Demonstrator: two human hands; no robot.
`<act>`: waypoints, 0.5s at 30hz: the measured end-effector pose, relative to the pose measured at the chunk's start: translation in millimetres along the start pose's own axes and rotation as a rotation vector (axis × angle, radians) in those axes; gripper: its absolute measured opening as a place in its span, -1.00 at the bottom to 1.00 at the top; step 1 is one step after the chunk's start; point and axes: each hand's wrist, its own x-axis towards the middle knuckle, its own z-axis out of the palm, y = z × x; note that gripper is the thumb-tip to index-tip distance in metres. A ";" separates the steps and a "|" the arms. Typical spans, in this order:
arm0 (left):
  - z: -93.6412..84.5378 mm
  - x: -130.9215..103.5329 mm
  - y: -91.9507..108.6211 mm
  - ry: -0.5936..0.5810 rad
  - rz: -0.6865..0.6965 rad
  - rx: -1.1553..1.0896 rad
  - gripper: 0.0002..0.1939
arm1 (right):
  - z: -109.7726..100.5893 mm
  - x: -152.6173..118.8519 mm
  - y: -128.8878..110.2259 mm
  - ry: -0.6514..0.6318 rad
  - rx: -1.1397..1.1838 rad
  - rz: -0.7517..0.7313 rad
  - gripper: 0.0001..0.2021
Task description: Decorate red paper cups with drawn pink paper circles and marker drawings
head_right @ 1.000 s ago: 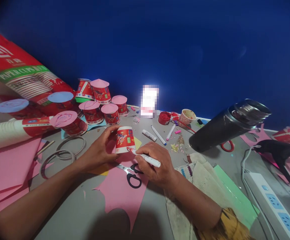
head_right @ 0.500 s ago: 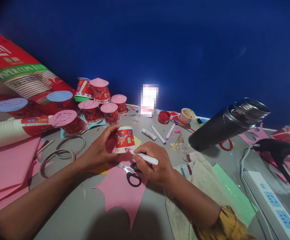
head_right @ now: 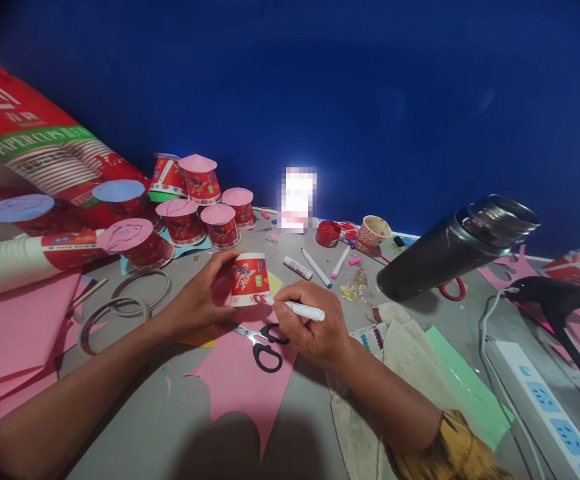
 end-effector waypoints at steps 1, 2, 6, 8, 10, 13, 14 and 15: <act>0.3 0.0 -0.4 -0.001 0.003 -0.001 -0.12 | 0.3 -0.3 0.3 0.002 -0.001 -0.003 -0.88; 0.6 0.1 -0.9 0.000 0.008 0.000 -0.13 | 0.6 -0.5 0.7 0.003 -0.002 -0.006 -0.88; 1.8 0.5 -4.6 0.010 0.046 0.030 -0.14 | 1.5 -0.2 1.6 -0.010 -0.027 -0.005 -0.88; 1.9 0.6 -6.0 0.007 0.062 0.040 -0.14 | 1.4 0.3 1.7 -0.016 -0.035 0.004 -0.87; 1.5 0.5 -6.2 0.002 0.066 0.032 -0.15 | 0.9 0.5 1.4 -0.016 -0.022 0.021 -0.86; 0.5 0.1 -4.4 -0.003 0.039 0.016 -0.14 | -0.4 -0.2 0.6 -0.012 0.015 0.100 -0.87; 0.2 -0.1 -3.7 -0.002 0.025 0.015 -0.14 | -0.7 -0.5 0.4 0.001 0.033 0.147 -0.89; 0.0 -0.2 -3.2 0.000 0.015 0.018 -0.13 | -0.9 -0.8 0.3 0.014 0.058 0.203 -0.92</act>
